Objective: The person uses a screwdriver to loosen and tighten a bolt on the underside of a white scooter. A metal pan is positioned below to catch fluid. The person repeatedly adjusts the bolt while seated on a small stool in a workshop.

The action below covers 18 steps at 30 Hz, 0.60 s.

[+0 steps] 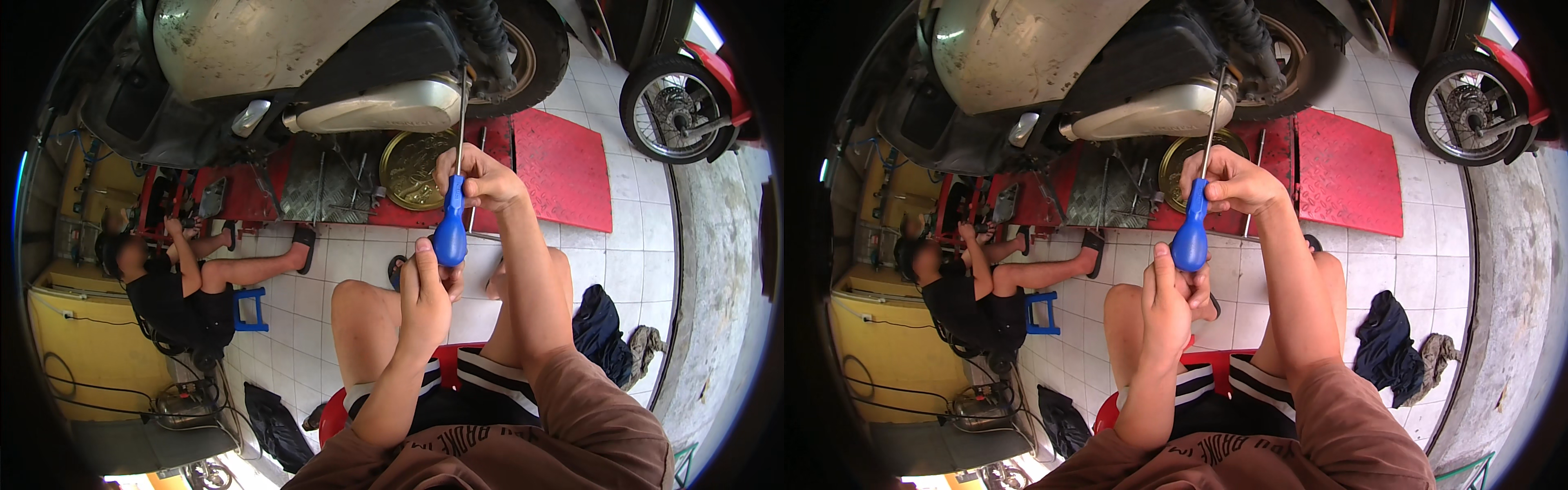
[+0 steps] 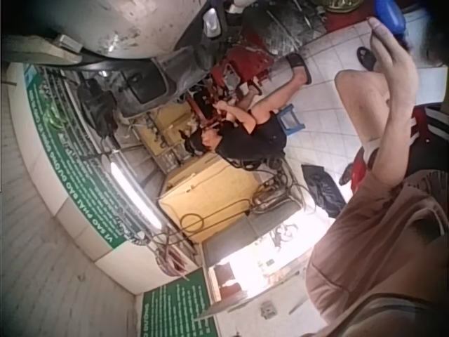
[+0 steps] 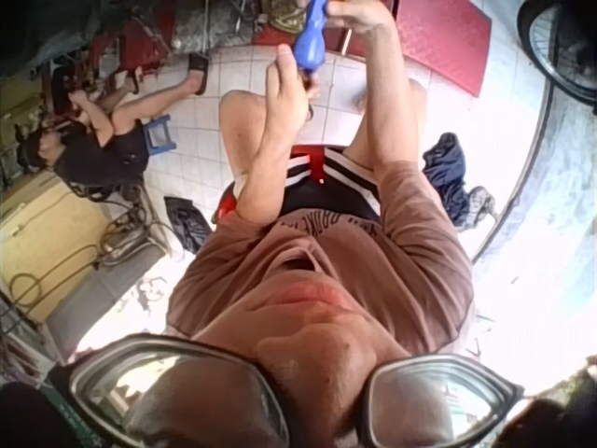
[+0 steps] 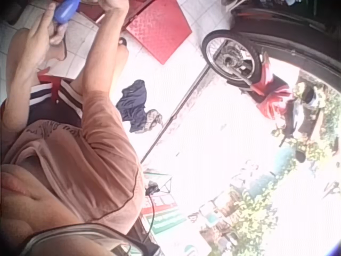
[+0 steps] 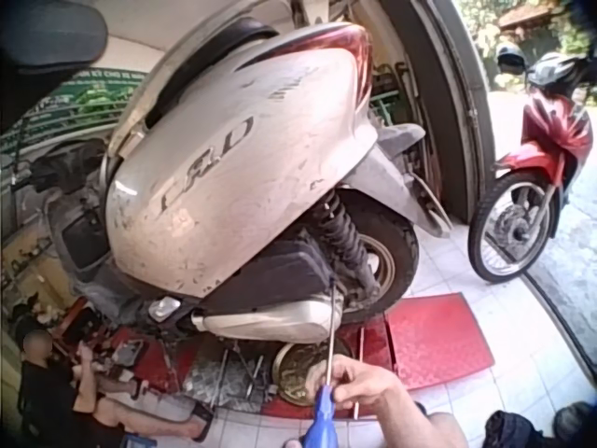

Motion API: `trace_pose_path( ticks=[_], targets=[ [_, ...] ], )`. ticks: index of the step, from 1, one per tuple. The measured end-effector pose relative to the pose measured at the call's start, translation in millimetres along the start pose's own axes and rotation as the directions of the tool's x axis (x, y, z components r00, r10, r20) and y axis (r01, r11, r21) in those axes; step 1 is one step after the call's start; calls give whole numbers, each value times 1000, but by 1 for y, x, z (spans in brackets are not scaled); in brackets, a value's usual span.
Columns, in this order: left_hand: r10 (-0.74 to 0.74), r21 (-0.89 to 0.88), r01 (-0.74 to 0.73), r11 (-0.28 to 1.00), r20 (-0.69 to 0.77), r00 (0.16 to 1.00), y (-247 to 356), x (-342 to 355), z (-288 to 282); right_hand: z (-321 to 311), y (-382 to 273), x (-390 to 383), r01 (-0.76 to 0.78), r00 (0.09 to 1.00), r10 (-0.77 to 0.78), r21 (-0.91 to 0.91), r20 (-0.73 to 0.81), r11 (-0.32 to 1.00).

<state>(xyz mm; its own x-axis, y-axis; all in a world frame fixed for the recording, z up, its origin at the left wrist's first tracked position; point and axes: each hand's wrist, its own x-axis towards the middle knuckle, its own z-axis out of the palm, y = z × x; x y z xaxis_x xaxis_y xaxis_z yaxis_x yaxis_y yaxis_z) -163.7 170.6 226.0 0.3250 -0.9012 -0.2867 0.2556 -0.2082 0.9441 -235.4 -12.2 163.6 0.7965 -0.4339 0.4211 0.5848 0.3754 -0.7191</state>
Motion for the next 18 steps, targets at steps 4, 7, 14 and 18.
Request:
trace_pose_path(
  ticks=[4, 7, 14, 18],
  targets=[
    [428, 579, -398, 712, 93, 899, 3, 4, 2, -12, 7, 1, 5, 999, -6, 22, 36, 1000],
    [355, 692, -368, 621, 170, 919, 3, 2, 4, -26, 19, 0, 34, 996, -41, 82, 84, 996],
    [37, 156, -30, 987, -45, 998, -4, 1, -1, -4, 4, 3, 29, 999, -28, -14, 27, 999],
    [375, 678, -359, 641, 132, 918, 4, 7, -1, -18, 10, 0, 16, 998, -16, 13, 58, 1000]
  ],
)
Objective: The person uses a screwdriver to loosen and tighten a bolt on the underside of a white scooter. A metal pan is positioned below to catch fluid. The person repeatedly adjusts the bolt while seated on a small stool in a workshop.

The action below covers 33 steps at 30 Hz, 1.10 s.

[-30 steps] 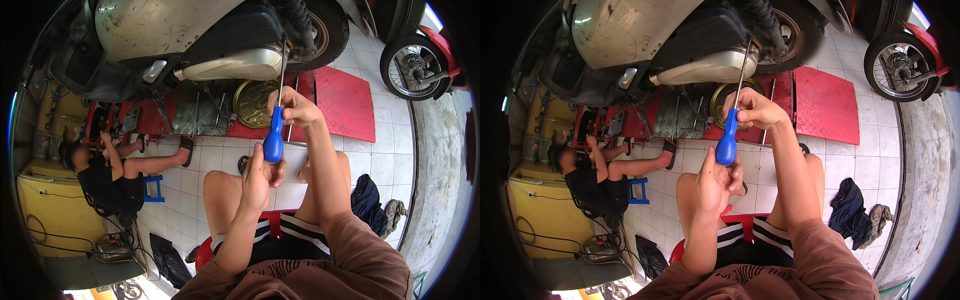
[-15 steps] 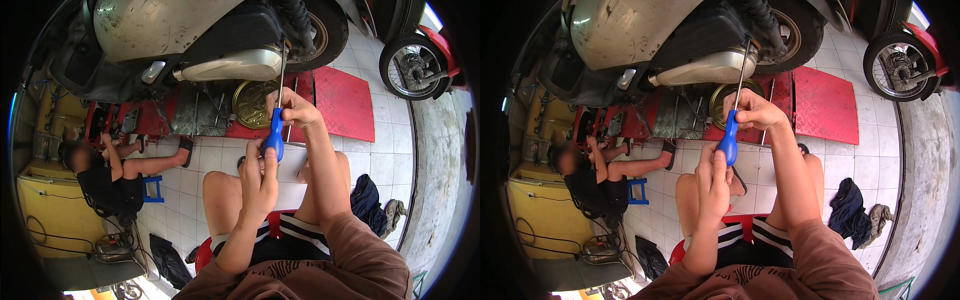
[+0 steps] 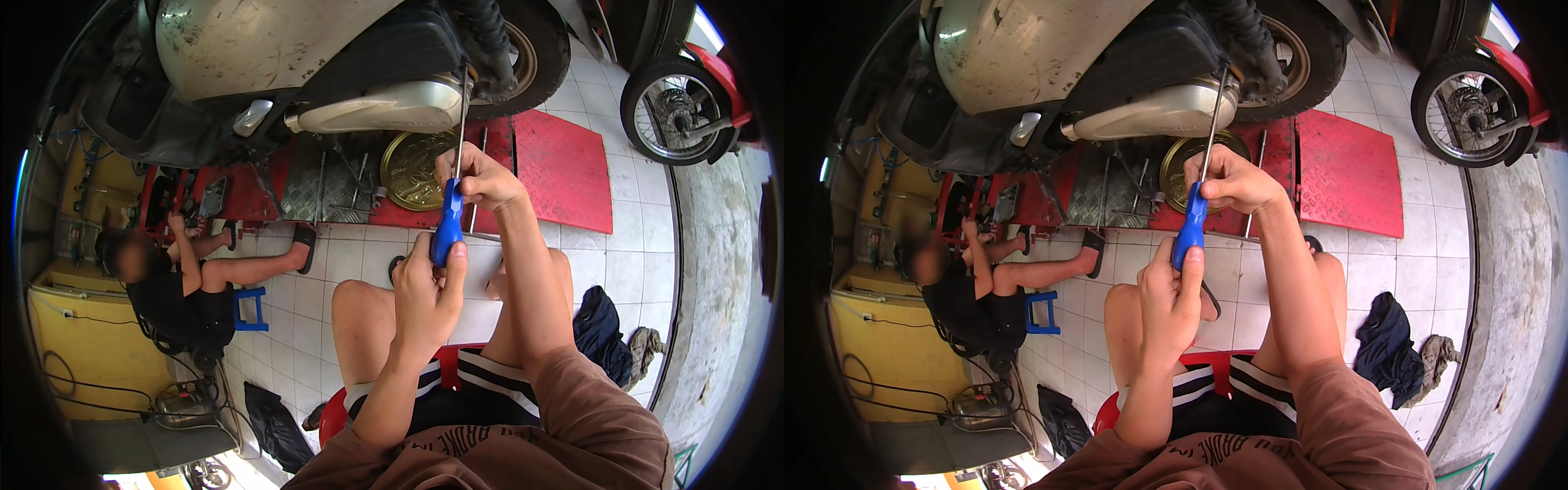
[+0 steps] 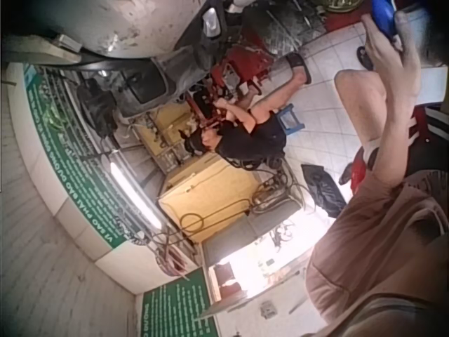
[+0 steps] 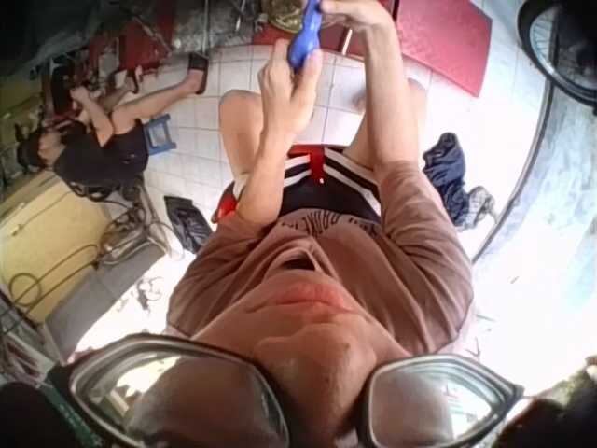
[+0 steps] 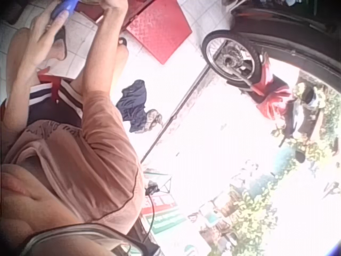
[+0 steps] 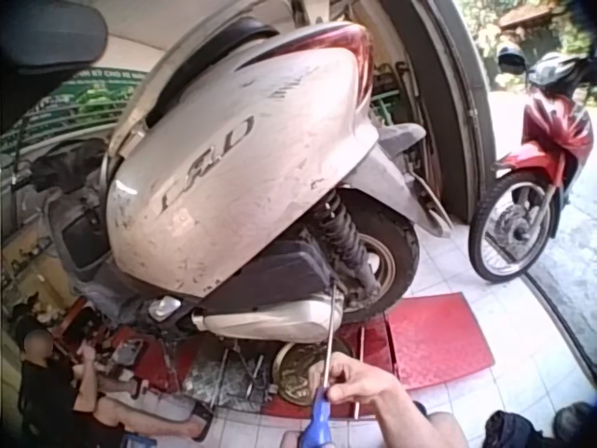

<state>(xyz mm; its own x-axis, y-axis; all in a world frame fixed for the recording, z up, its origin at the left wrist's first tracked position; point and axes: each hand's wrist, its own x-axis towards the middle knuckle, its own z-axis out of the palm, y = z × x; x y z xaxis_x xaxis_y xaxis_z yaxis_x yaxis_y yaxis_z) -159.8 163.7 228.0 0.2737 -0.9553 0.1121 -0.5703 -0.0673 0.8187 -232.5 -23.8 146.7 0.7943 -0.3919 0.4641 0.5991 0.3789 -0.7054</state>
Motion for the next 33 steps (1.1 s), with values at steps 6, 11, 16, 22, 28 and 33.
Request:
trace_pose_path(
  ticks=[6, 11, 16, 22, 28, 33],
  targets=[
    [-307, -440, 310, 843, 79, 948, -3, -7, 6, 15, -4, 4, 19, 1000, -19, -3, 9, 1000],
    [-73, -205, 68, 976, -16, 997, -1, -1, 5, -1, -3, -2, -19, 998, 16, -70, -56, 997],
    [-308, -582, 328, 744, 137, 941, 5, -6, 2, 22, -12, 2, 8, 999, -8, 0, -49, 1000],
    [-60, -251, 43, 967, -61, 996, -3, -2, 2, 9, -8, 0, -33, 997, 27, -77, -69, 996],
    [-245, -548, 214, 809, 17, 969, -5, -4, 3, 10, -8, 3, 7, 1000, -7, -32, 17, 999],
    [-64, -242, 36, 970, -106, 992, -3, -1, 8, 12, -11, 0, -44, 999, 44, 10, -10, 999]
  ],
)
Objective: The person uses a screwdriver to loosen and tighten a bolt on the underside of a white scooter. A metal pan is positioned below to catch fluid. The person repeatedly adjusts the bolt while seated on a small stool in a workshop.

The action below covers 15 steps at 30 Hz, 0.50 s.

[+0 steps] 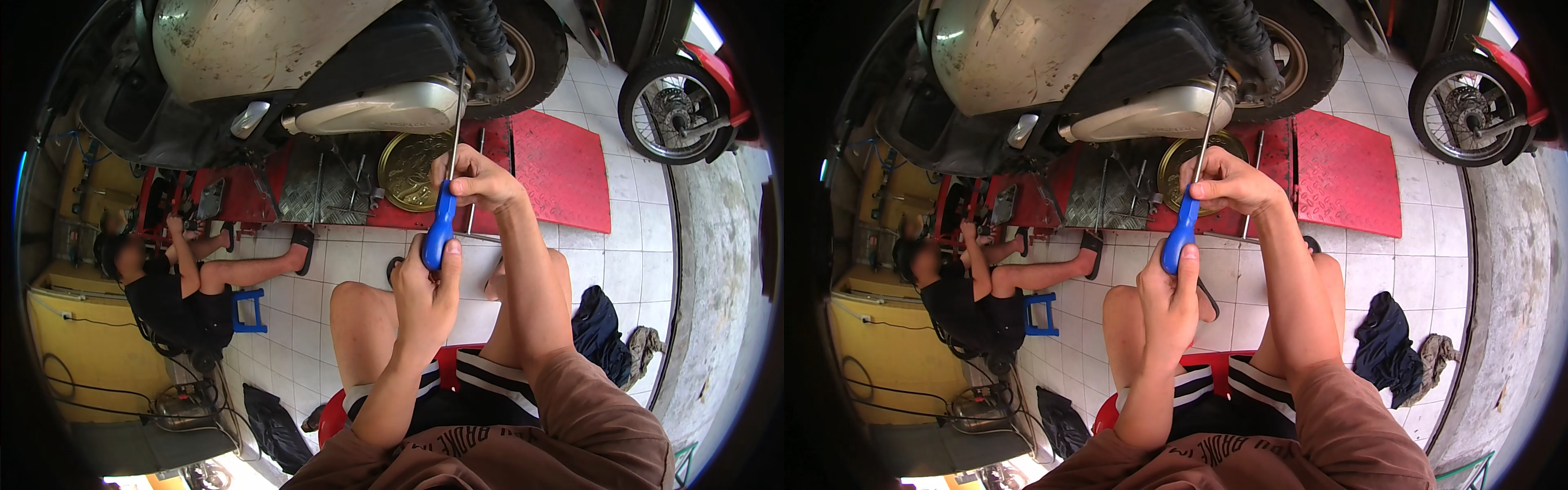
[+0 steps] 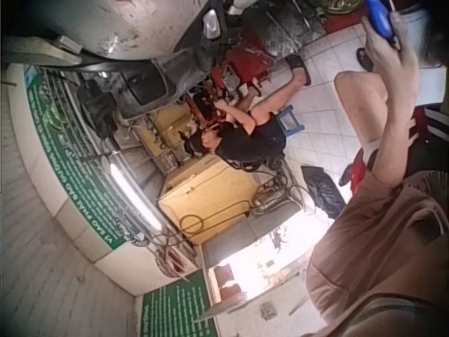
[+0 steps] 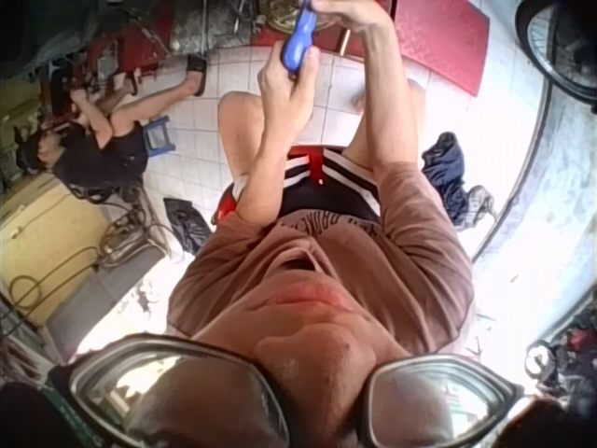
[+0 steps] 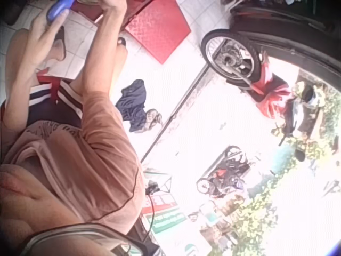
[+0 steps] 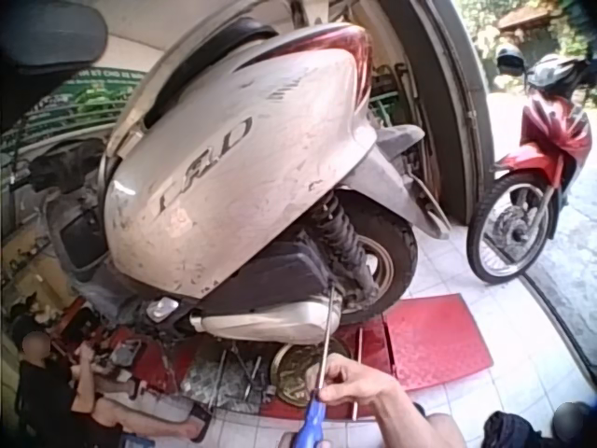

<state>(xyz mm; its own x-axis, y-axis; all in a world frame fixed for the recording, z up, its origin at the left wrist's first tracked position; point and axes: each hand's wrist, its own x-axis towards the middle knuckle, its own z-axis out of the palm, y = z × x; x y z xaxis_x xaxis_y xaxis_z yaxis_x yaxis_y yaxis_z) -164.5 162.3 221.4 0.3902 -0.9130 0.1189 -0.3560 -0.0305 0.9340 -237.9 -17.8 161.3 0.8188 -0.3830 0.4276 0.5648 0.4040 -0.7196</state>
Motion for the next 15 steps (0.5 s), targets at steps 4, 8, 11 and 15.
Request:
trace_pose_path(
  ticks=[4, 8, 11, 15],
  targets=[
    [-168, -87, 170, 982, 35, 985, -9, -2, -2, 4, -2, 1, 40, 999, -40, 9, 9, 999],
    [0, 135, 1, 991, -11, 1000, -1, 2, -1, -6, 5, 0, -7, 997, 1, -78, -76, 997],
    [21, 157, -18, 987, -21, 1000, -4, 2, 1, 0, 6, 2, 27, 996, -32, -60, -82, 998],
    [23, 137, -19, 990, -29, 999, -1, 3, -1, -2, 3, 2, -17, 998, 12, -80, -62, 997]
  ],
)
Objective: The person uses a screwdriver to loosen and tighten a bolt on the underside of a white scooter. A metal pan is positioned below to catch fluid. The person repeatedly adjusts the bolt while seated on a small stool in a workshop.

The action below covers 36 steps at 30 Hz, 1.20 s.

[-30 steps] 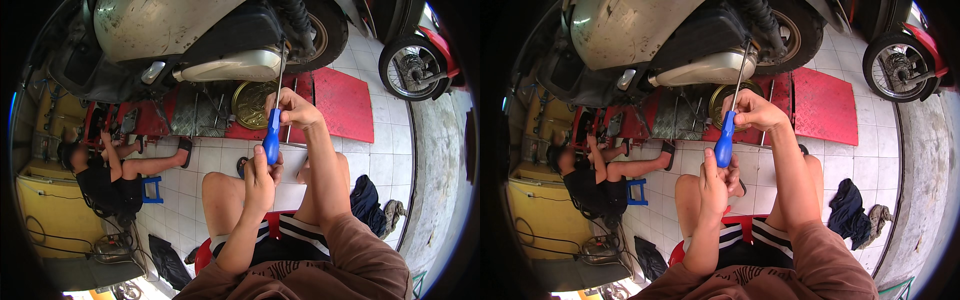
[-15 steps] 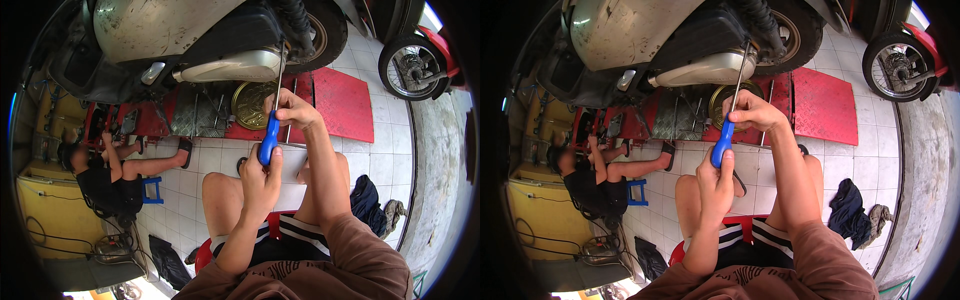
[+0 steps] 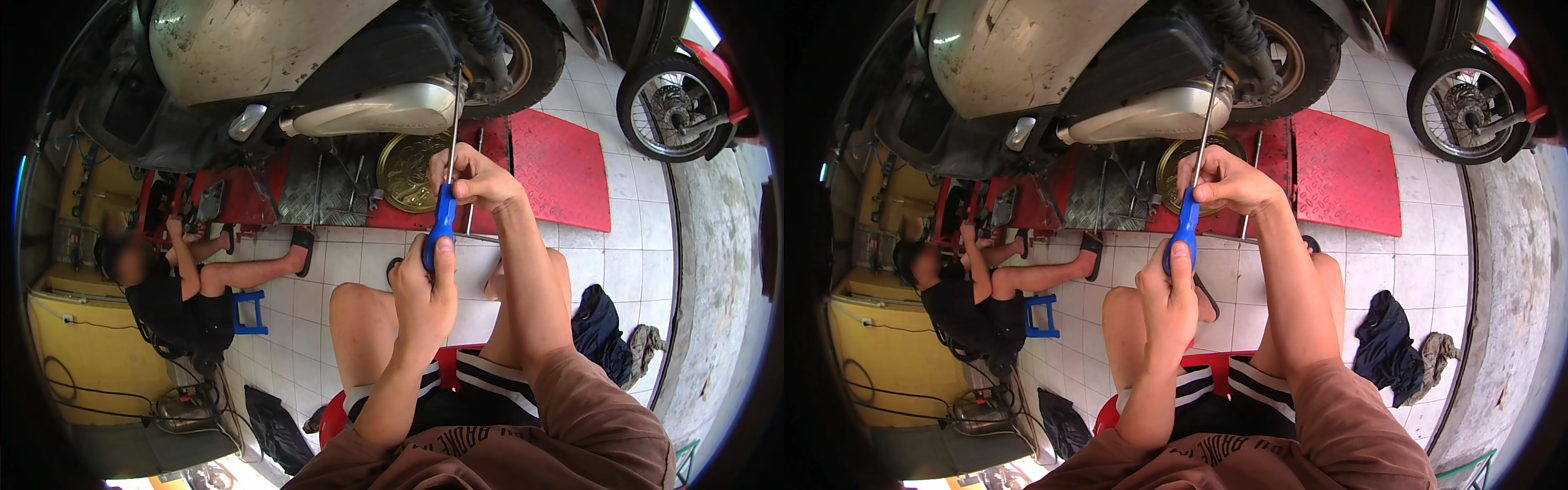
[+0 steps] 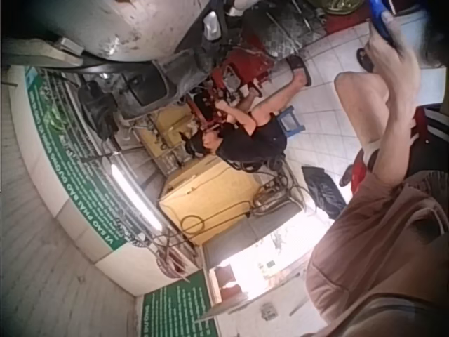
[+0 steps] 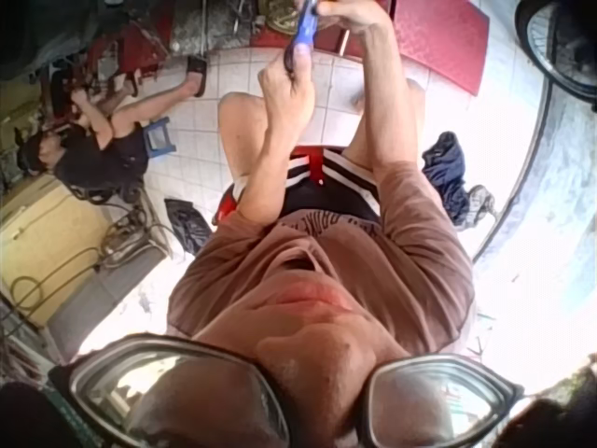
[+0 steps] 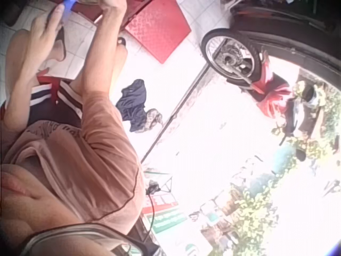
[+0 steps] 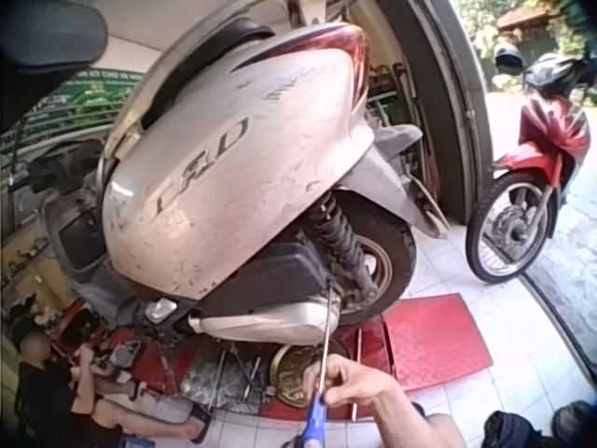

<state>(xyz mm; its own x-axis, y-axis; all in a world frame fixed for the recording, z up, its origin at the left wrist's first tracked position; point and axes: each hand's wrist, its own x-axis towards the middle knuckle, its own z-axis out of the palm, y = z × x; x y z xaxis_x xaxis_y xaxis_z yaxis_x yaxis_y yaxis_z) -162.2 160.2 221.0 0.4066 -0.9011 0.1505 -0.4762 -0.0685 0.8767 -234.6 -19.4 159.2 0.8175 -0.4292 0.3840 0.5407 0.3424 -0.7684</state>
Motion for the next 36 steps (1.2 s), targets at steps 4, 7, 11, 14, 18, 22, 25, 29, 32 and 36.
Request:
trace_pose_path(
  ticks=[4, 7, 11, 14, 18, 22, 25, 29, 32, 36],
  targets=[
    [-1, 25, 0, 1000, 16, 1000, 2, 1, 1, -7, 5, -2, 52, 997, -55, 53, 61, 997],
    [-60, -56, 61, 997, 14, 998, 0, 2, 0, -4, 7, 0, 124, 990, -124, 6, 69, 992],
    [52, 30, -52, 998, 5, 999, 2, 2, 0, -10, 7, -1, 32, 996, -34, 27, 85, 999],
    [114, 92, -113, 989, -2, 993, -6, 3, -1, -5, 7, -1, 50, 995, -52, 25, 83, 998],
    [105, 118, -104, 988, 3, 994, -4, 3, 0, -7, 5, -1, 5, 997, -7, 24, 83, 1000],
    [93, 149, -92, 984, 3, 996, 0, 5, 1, 1, 5, 2, 97, 991, -99, 34, 92, 995],
    [94, 105, -94, 990, 4, 996, 2, 5, 4, -10, 11, 0, 31, 999, -29, -55, 33, 998],
    [45, 76, -42, 996, -42, 998, 6, 8, 0, -9, 7, -3, -4, 1000, 3, 124, 3, 992],
    [49, 42, -47, 998, -48, 998, 4, 8, -3, 7, -5, -1, -65, 998, 65, -14, -1, 998],
    [185, 49, -180, 982, -137, 973, 9, 9, 6, -10, 13, 3, 192, 980, -185, -84, 77, 978]
  ],
)
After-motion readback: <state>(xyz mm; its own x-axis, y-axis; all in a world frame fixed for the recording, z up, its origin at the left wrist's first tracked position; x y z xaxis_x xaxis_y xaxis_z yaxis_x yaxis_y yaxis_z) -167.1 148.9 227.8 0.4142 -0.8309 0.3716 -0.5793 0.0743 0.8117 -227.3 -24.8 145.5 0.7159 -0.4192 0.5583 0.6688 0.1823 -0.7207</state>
